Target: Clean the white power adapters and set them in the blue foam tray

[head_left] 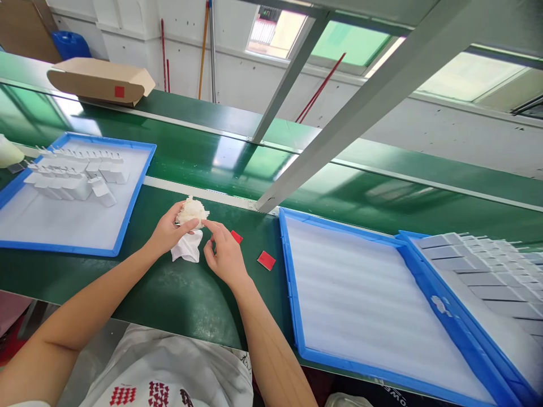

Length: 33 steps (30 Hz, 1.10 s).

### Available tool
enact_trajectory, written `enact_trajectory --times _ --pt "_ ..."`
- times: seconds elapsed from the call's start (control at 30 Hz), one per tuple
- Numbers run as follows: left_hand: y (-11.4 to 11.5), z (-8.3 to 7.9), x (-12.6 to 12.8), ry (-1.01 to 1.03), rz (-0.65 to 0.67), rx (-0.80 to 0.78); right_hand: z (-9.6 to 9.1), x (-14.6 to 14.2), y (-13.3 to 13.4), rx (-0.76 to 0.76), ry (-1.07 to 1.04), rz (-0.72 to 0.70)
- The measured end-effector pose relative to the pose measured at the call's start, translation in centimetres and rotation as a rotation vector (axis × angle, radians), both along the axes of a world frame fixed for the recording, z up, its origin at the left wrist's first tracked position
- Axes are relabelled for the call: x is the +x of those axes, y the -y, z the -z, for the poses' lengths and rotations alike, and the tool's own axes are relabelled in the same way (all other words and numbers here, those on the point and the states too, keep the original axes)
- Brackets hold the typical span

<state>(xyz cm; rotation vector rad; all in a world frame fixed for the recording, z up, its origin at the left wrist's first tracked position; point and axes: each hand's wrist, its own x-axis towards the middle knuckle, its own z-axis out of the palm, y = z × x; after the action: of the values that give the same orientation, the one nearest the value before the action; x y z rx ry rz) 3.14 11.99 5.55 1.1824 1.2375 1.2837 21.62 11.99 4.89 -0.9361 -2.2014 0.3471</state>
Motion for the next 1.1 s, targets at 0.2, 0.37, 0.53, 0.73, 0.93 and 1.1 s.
enact_trajectory --times 0.2,0.37,0.53,0.73,0.93,1.1 --pt "-0.2 0.4 -0.3 -0.079 0.037 -0.022 -0.1 0.0 0.0 0.006 -0.004 0.013" --pt "-0.1 0.0 -0.4 -0.176 -0.001 -0.031 -0.1 0.0 0.1 -0.008 0.016 0.012" --pt "0.2 -0.7 -0.3 -0.291 -0.099 -0.019 -0.1 0.0 0.1 0.013 0.042 -0.006" --pt "0.1 0.0 -0.1 -0.042 -0.096 0.078 0.0 0.0 0.1 0.029 0.096 -0.006" --pt "0.2 -0.3 -0.2 -0.130 -0.085 0.090 0.2 0.0 0.0 0.035 0.101 0.003" --pt "0.3 -1.1 -0.3 -0.397 -0.129 0.125 0.3 0.0 -0.1 0.027 0.105 0.001"
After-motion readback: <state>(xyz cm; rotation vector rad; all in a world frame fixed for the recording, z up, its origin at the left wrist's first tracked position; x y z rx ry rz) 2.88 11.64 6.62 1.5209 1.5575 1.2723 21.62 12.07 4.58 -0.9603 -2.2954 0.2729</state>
